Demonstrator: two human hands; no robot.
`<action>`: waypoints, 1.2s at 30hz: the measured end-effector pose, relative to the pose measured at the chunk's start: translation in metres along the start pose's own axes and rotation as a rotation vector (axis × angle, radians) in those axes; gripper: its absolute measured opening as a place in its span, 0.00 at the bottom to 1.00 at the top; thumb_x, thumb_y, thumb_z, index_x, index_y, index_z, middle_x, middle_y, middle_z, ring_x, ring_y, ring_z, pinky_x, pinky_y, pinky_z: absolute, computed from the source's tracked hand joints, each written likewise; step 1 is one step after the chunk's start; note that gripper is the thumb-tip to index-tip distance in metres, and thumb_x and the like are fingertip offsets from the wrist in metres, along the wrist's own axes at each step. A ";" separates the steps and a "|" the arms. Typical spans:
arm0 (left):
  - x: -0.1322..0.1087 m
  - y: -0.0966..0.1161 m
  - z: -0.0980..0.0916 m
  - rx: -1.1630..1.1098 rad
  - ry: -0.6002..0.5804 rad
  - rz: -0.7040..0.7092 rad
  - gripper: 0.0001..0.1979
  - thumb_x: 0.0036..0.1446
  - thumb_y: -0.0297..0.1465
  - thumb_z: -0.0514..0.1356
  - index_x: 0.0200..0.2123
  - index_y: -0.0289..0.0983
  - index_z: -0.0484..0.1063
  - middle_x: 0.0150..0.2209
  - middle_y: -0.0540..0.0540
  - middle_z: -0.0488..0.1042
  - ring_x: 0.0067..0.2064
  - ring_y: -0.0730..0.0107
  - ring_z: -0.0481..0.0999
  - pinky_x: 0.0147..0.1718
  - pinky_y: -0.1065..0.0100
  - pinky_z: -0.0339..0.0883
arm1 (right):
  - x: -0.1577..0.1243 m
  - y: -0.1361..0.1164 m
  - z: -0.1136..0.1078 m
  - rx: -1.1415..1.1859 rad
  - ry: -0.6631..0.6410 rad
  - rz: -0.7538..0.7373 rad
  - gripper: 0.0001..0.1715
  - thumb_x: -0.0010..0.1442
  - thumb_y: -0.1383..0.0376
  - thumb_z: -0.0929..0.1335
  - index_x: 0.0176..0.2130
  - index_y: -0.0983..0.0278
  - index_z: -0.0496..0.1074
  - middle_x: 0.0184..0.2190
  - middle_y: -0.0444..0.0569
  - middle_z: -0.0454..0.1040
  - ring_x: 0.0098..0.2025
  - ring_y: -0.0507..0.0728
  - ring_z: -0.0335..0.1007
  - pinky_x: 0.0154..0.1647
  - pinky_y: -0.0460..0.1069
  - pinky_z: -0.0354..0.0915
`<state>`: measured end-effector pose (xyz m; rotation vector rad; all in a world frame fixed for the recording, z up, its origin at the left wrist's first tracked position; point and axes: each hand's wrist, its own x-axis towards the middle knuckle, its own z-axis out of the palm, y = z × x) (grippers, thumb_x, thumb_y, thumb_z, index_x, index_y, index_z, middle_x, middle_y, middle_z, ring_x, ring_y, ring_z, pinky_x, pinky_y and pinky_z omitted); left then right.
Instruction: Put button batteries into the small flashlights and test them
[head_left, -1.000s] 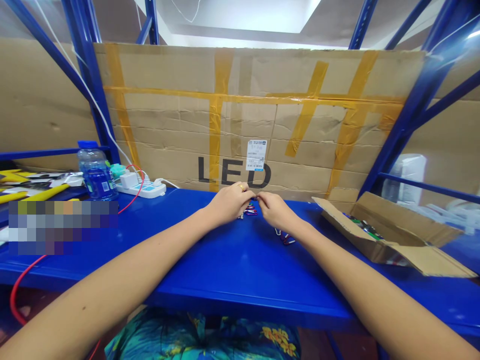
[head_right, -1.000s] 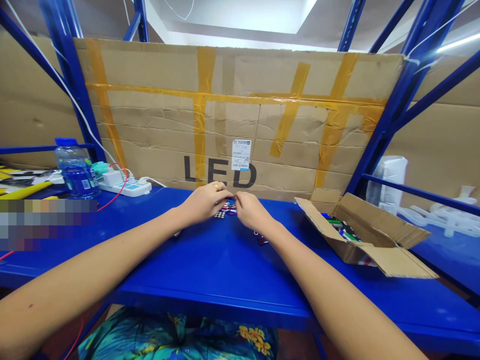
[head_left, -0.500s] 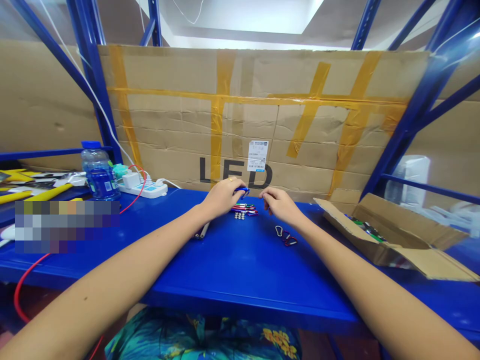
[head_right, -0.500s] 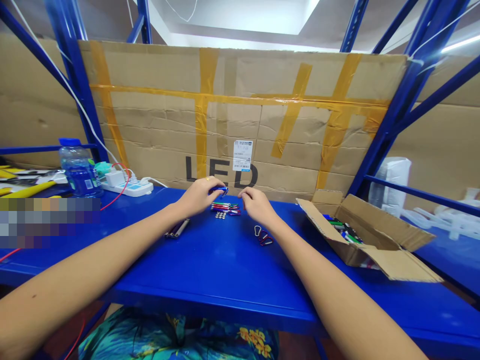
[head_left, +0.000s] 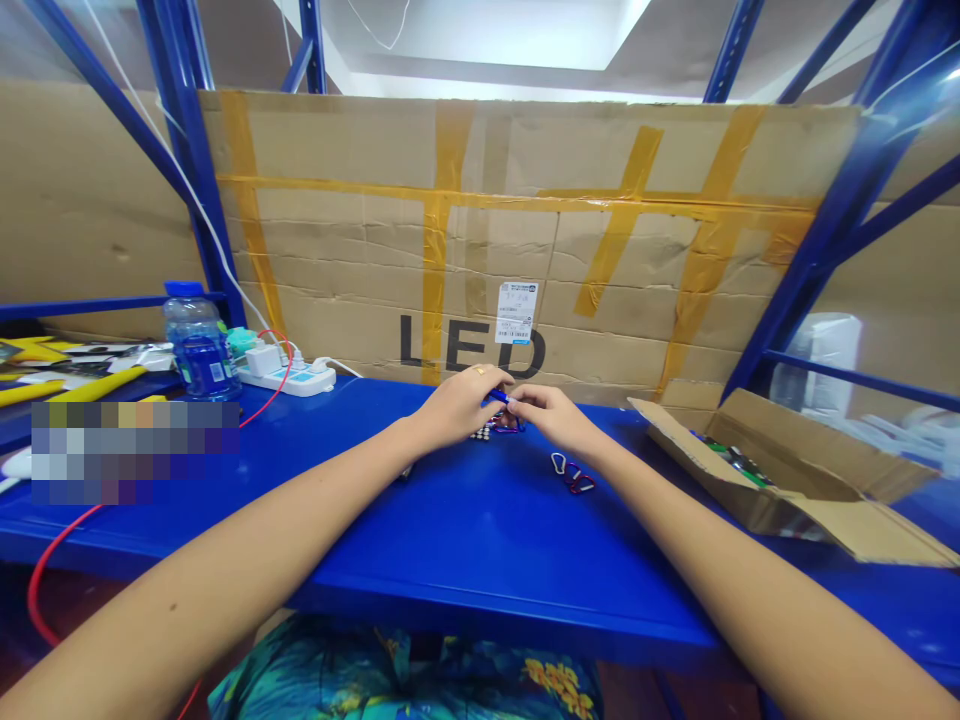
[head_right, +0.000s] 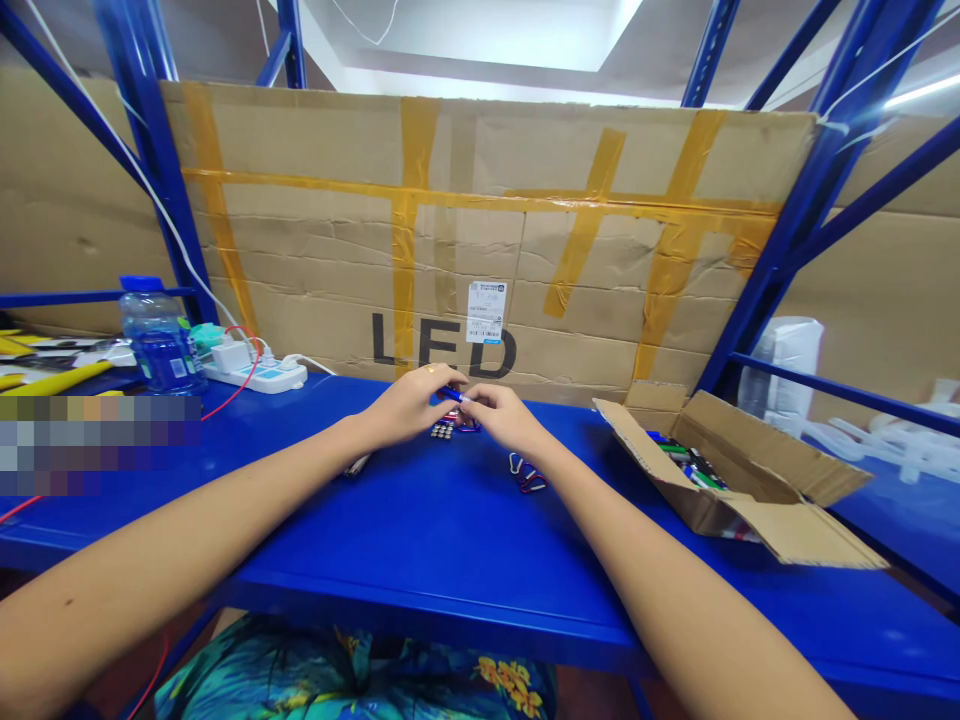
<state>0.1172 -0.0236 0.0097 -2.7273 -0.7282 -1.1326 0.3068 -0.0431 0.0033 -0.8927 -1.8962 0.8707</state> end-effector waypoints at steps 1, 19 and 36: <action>0.000 0.000 0.000 -0.020 0.000 -0.010 0.11 0.59 0.26 0.58 0.46 0.35 0.69 0.44 0.42 0.75 0.46 0.63 0.74 0.45 0.61 0.68 | 0.000 0.000 -0.001 0.016 -0.019 0.022 0.09 0.55 0.61 0.67 0.30 0.66 0.71 0.26 0.48 0.76 0.31 0.54 0.70 0.37 0.52 0.65; 0.001 -0.017 0.001 -0.312 0.065 -0.285 0.08 0.55 0.26 0.61 0.40 0.35 0.73 0.34 0.47 0.75 0.35 0.69 0.71 0.37 0.65 0.65 | -0.002 0.009 -0.004 -0.537 0.185 -0.187 0.10 0.60 0.65 0.65 0.41 0.63 0.72 0.30 0.47 0.76 0.29 0.54 0.69 0.33 0.50 0.62; 0.009 -0.024 -0.014 -1.341 0.224 -0.719 0.34 0.61 0.57 0.45 0.38 0.32 0.75 0.39 0.35 0.78 0.39 0.60 0.78 0.35 0.65 0.67 | -0.006 -0.002 0.000 -0.654 0.206 -0.382 0.06 0.63 0.66 0.63 0.38 0.63 0.69 0.34 0.50 0.76 0.37 0.57 0.71 0.39 0.50 0.63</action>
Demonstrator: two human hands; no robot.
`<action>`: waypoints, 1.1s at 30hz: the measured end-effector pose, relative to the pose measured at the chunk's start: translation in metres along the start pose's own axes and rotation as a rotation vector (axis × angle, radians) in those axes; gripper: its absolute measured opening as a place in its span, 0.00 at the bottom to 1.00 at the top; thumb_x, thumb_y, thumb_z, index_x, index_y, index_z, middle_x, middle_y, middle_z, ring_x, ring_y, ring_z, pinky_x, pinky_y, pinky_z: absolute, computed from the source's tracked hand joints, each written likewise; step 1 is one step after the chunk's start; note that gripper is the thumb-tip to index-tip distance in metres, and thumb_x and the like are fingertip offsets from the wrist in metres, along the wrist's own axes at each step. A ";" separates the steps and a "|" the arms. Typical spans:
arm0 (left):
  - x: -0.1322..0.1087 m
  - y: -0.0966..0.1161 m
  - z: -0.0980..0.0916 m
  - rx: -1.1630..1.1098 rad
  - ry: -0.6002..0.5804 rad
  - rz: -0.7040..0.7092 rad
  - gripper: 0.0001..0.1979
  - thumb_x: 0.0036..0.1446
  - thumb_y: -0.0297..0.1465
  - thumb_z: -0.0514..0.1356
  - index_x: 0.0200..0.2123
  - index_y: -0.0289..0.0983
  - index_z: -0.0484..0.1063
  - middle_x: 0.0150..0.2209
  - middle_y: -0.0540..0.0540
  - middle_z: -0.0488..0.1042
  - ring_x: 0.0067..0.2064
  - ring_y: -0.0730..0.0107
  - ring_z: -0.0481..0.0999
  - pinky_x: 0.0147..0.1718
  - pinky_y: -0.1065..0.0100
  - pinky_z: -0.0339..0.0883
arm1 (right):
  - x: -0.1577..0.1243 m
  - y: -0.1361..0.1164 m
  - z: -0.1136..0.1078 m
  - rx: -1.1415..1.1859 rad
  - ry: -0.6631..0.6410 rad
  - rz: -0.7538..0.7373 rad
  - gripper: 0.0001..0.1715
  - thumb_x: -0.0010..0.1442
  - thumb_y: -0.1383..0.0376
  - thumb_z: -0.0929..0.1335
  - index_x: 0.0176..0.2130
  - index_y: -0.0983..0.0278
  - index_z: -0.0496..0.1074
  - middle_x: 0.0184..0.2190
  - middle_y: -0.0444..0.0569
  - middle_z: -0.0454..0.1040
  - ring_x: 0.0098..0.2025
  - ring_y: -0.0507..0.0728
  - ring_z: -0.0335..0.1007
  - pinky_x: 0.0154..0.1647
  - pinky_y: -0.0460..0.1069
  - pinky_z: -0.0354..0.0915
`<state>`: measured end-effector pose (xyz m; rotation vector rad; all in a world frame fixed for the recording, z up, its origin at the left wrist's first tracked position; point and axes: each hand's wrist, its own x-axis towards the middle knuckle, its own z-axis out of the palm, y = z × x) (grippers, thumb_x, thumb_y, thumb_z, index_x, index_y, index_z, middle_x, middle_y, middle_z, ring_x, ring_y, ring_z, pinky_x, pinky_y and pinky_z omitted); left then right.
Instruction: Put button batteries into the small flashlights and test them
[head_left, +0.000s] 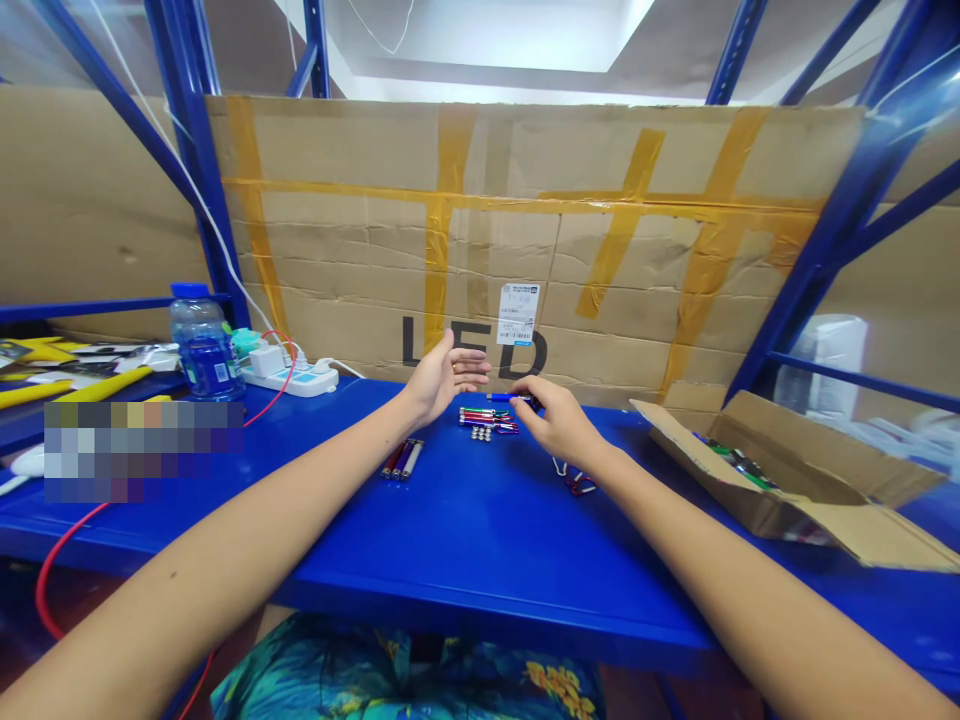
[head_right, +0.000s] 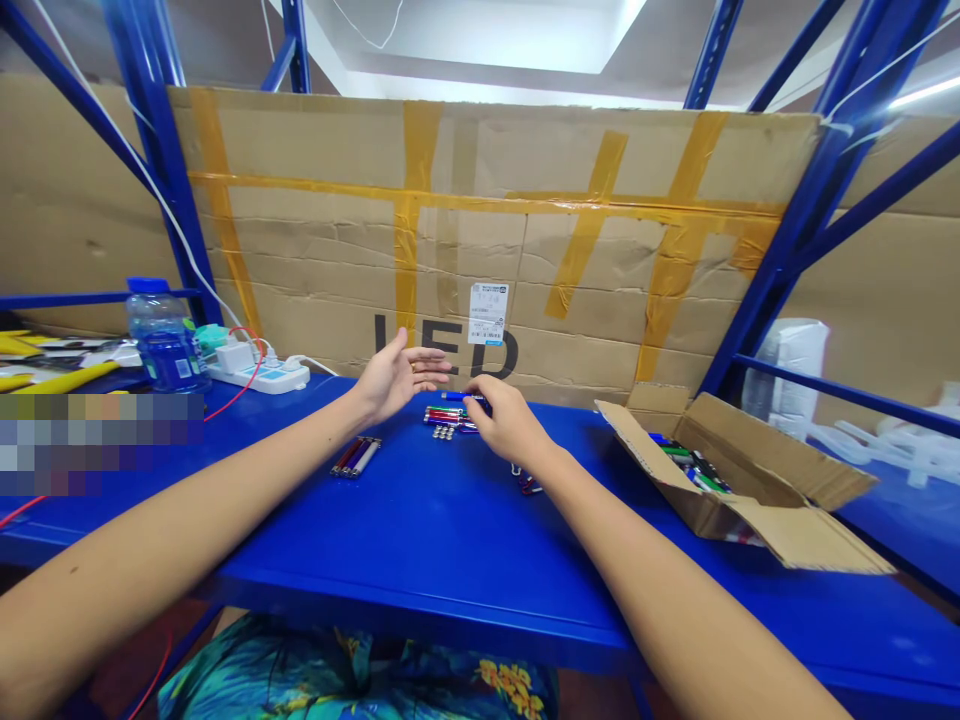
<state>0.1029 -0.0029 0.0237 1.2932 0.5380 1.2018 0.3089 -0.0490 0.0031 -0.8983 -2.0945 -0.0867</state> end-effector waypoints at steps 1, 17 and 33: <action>0.000 0.000 -0.001 -0.011 -0.003 -0.008 0.35 0.61 0.57 0.45 0.38 0.32 0.75 0.40 0.35 0.78 0.39 0.60 0.78 0.35 0.65 0.68 | 0.000 -0.001 0.000 0.003 0.005 0.007 0.06 0.63 0.66 0.63 0.38 0.63 0.69 0.34 0.50 0.76 0.36 0.57 0.71 0.39 0.50 0.63; 0.000 -0.005 -0.001 0.074 -0.011 -0.056 0.36 0.57 0.59 0.47 0.39 0.33 0.76 0.40 0.35 0.78 0.39 0.57 0.77 0.35 0.62 0.67 | 0.000 -0.004 -0.001 0.001 0.055 0.041 0.05 0.62 0.66 0.63 0.36 0.63 0.68 0.33 0.50 0.76 0.35 0.56 0.70 0.38 0.50 0.63; -0.001 -0.007 -0.001 0.098 -0.041 -0.040 0.34 0.56 0.59 0.49 0.37 0.34 0.77 0.38 0.36 0.78 0.38 0.60 0.77 0.33 0.64 0.65 | -0.001 -0.008 0.000 0.005 0.043 0.053 0.05 0.60 0.67 0.63 0.35 0.63 0.69 0.31 0.48 0.75 0.33 0.56 0.69 0.36 0.50 0.62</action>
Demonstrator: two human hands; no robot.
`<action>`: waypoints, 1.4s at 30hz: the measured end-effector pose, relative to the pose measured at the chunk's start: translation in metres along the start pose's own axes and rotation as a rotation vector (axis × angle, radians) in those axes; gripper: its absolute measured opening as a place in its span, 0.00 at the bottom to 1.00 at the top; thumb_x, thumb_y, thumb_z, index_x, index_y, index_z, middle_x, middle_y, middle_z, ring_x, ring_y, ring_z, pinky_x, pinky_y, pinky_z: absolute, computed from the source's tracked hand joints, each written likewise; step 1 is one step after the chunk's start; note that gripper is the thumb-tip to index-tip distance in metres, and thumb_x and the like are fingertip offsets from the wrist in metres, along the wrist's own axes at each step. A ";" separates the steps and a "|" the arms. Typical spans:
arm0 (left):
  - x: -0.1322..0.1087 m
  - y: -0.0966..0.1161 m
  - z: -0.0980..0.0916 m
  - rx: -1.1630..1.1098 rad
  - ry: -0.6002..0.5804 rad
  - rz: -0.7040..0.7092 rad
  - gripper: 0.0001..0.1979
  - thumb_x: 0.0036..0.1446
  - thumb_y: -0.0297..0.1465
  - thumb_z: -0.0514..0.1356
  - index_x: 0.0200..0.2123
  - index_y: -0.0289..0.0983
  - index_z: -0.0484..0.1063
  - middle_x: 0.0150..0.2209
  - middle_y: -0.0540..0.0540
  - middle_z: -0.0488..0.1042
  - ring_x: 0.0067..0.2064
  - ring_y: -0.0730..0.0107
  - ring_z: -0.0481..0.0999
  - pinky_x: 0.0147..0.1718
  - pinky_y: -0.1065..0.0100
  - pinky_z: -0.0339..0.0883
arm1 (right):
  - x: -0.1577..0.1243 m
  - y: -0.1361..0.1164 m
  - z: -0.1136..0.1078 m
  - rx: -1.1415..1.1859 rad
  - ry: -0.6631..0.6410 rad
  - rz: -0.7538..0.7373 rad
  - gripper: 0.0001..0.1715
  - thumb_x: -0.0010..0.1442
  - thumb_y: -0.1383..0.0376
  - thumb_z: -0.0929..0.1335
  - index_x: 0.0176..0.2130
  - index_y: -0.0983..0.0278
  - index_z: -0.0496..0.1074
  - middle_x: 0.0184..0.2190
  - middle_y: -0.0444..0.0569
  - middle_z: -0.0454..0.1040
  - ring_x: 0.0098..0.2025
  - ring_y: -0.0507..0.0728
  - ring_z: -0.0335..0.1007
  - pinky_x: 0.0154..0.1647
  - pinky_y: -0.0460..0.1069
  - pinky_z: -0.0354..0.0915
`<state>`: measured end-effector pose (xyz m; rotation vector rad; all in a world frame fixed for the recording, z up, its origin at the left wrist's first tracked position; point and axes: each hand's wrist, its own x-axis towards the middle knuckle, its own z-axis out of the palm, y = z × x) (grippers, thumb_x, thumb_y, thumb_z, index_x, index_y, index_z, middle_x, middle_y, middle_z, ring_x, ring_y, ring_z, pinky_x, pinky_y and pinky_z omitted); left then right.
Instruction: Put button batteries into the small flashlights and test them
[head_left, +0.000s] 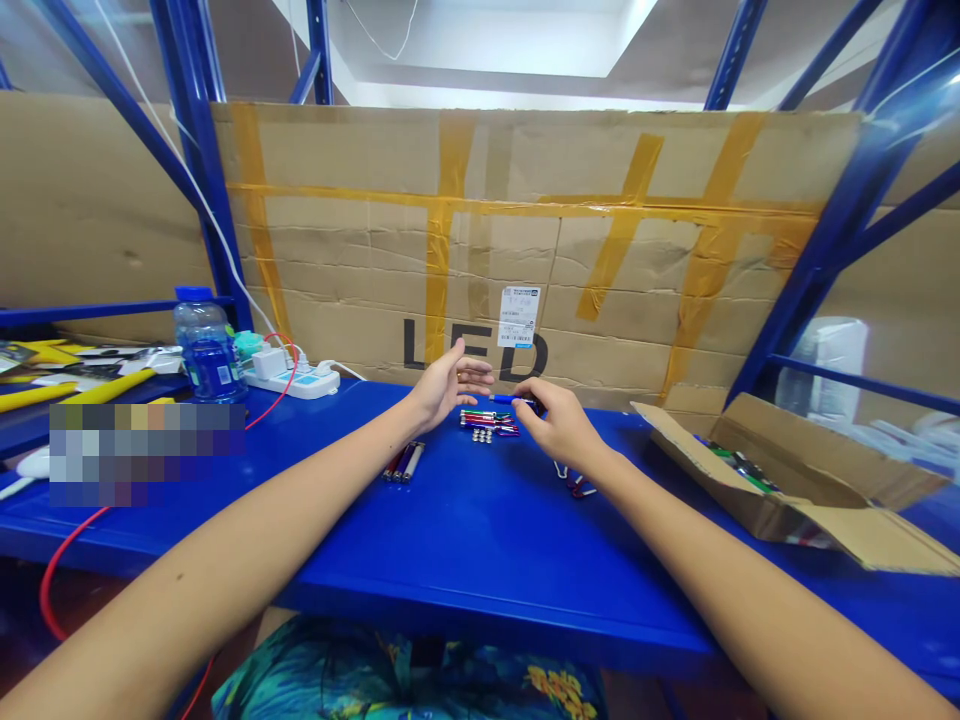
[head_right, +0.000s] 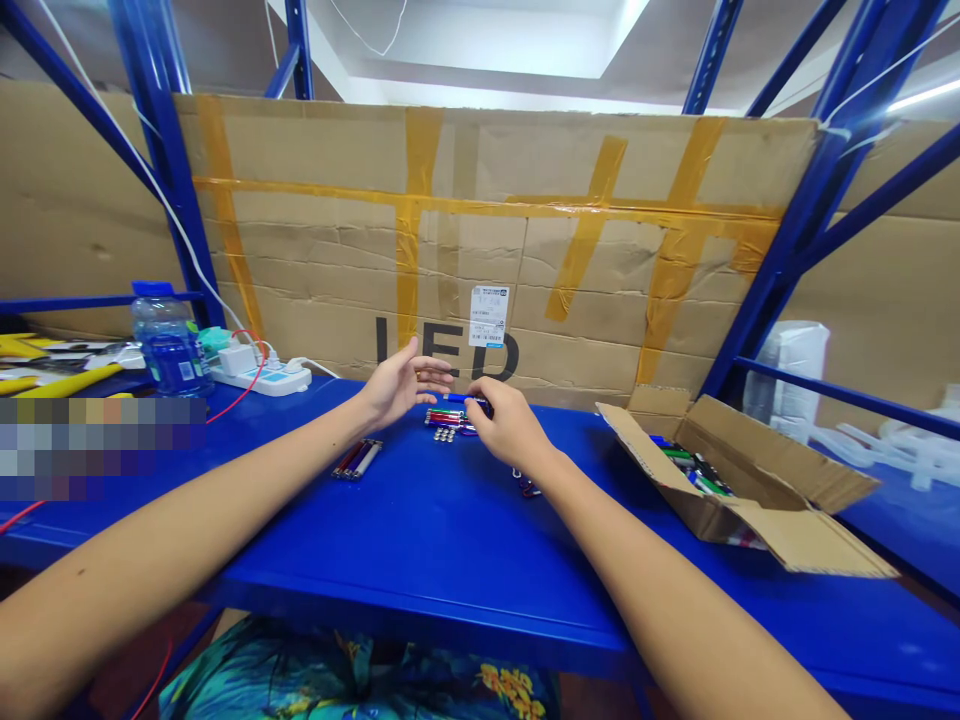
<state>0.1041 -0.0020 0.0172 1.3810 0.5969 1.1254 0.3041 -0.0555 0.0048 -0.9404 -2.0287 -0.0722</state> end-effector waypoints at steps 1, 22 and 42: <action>0.000 0.000 0.000 -0.001 -0.002 -0.002 0.34 0.56 0.59 0.50 0.36 0.34 0.77 0.38 0.37 0.78 0.37 0.60 0.77 0.33 0.64 0.65 | 0.000 0.000 0.000 0.006 0.005 0.004 0.05 0.60 0.66 0.63 0.35 0.63 0.69 0.31 0.48 0.75 0.33 0.56 0.69 0.36 0.50 0.62; -0.005 0.002 0.002 -0.001 -0.009 0.000 0.34 0.55 0.59 0.51 0.38 0.34 0.77 0.41 0.35 0.78 0.39 0.57 0.76 0.34 0.63 0.65 | 0.000 0.000 -0.001 0.011 0.012 0.001 0.05 0.61 0.65 0.63 0.36 0.63 0.69 0.32 0.50 0.76 0.34 0.56 0.70 0.36 0.50 0.62; -0.005 0.003 0.002 0.000 -0.020 0.001 0.35 0.55 0.60 0.50 0.37 0.35 0.77 0.40 0.36 0.78 0.39 0.57 0.76 0.33 0.63 0.65 | -0.001 -0.001 0.000 -0.021 0.010 -0.012 0.04 0.61 0.66 0.63 0.35 0.63 0.68 0.31 0.49 0.74 0.33 0.56 0.69 0.36 0.50 0.62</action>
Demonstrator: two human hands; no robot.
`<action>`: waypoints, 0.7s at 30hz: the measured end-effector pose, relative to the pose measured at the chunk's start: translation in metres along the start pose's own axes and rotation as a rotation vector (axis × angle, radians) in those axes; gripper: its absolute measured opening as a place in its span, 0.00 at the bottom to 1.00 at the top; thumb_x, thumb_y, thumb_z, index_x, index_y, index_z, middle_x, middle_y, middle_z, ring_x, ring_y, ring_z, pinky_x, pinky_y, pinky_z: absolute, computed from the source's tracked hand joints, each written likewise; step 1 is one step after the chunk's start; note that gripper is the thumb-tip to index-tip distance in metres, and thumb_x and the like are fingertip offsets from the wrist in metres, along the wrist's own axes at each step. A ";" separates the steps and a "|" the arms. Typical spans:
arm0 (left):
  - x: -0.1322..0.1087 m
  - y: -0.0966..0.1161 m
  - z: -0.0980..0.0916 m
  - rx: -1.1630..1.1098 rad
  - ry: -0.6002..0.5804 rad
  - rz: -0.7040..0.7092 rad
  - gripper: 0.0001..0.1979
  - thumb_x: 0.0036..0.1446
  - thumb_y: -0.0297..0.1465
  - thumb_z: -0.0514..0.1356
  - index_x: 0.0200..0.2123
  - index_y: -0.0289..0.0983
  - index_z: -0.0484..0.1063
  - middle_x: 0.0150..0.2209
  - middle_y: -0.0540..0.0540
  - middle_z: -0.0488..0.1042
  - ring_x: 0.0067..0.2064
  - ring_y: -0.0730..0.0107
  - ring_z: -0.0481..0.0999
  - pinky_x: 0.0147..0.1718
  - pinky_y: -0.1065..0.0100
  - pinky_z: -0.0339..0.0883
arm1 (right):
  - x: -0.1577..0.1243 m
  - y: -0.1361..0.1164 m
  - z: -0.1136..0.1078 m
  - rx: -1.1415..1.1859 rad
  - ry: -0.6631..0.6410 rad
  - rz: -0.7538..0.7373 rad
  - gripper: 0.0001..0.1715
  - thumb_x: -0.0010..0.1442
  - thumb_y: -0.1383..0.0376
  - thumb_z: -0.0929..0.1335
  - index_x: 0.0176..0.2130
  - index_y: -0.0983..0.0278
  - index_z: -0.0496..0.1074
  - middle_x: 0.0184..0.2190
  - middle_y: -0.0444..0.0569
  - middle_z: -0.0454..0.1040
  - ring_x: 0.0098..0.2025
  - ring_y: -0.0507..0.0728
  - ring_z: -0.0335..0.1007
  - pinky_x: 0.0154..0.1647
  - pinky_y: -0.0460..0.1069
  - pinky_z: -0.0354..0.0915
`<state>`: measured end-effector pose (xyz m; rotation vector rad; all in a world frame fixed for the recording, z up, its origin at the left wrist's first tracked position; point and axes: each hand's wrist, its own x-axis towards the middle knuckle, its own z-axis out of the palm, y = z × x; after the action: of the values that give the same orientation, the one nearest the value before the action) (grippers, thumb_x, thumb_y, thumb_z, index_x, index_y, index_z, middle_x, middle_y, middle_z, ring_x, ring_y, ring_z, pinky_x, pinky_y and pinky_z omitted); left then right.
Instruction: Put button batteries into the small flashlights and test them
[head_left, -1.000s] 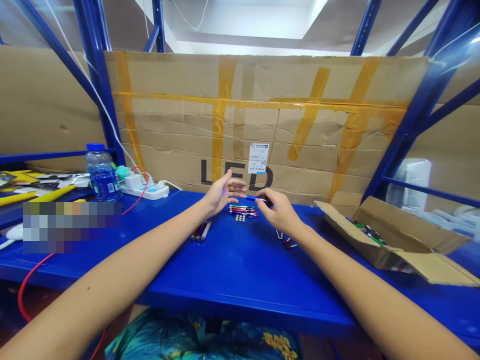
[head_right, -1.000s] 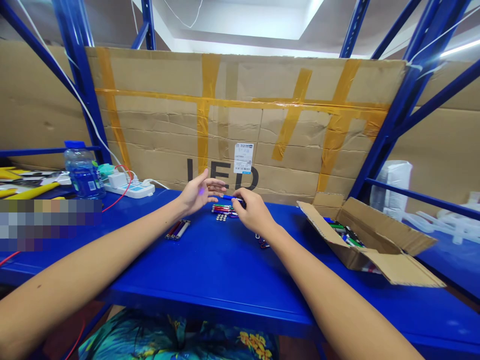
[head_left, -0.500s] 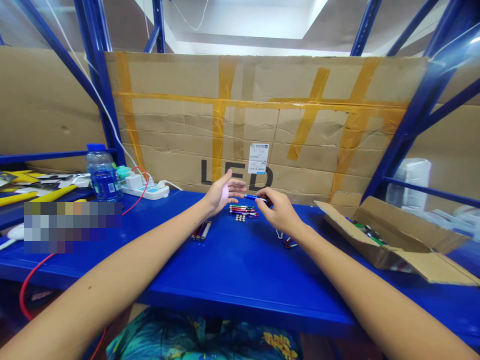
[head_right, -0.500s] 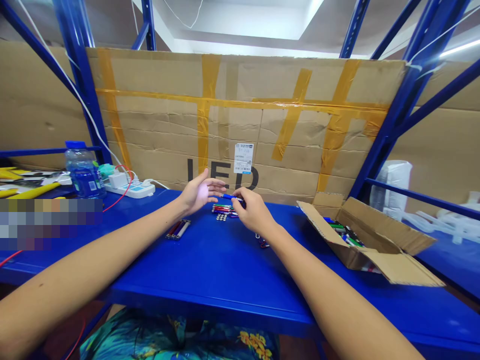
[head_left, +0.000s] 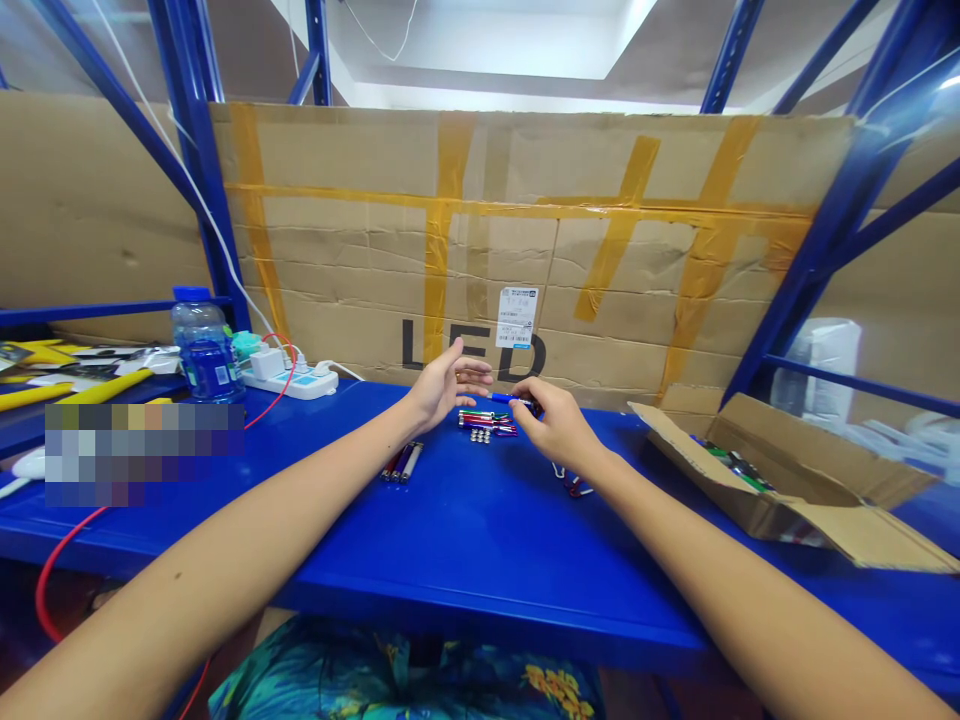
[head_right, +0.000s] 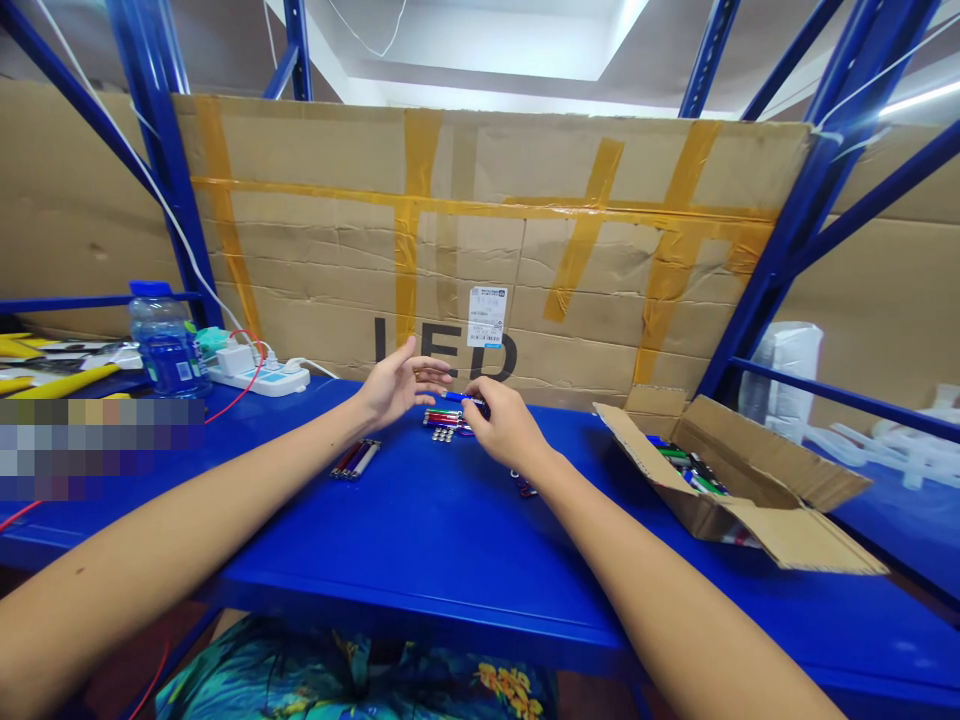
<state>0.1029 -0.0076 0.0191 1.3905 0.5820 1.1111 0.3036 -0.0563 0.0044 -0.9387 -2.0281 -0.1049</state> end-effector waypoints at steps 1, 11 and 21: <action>0.000 0.000 0.000 0.000 0.000 -0.001 0.35 0.55 0.60 0.50 0.37 0.35 0.77 0.40 0.36 0.78 0.38 0.58 0.76 0.33 0.63 0.65 | 0.000 0.000 0.000 -0.003 0.002 -0.001 0.04 0.61 0.66 0.63 0.35 0.63 0.68 0.31 0.49 0.75 0.34 0.56 0.69 0.36 0.50 0.62; 0.001 -0.002 -0.001 -0.034 -0.038 0.003 0.34 0.55 0.59 0.51 0.37 0.33 0.77 0.39 0.37 0.78 0.37 0.61 0.77 0.32 0.64 0.65 | 0.001 0.003 0.003 0.004 0.010 -0.045 0.10 0.65 0.68 0.60 0.43 0.64 0.69 0.41 0.55 0.76 0.44 0.60 0.72 0.47 0.54 0.64; 0.001 -0.001 -0.001 -0.069 -0.038 -0.020 0.33 0.56 0.58 0.52 0.37 0.33 0.77 0.37 0.39 0.78 0.35 0.63 0.75 0.32 0.66 0.64 | 0.001 0.002 0.003 -0.004 0.033 -0.078 0.09 0.65 0.68 0.60 0.42 0.64 0.68 0.39 0.54 0.74 0.42 0.59 0.71 0.45 0.53 0.65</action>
<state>0.1029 -0.0060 0.0183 1.3413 0.5247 1.0772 0.3031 -0.0533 0.0026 -0.8548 -2.0351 -0.1657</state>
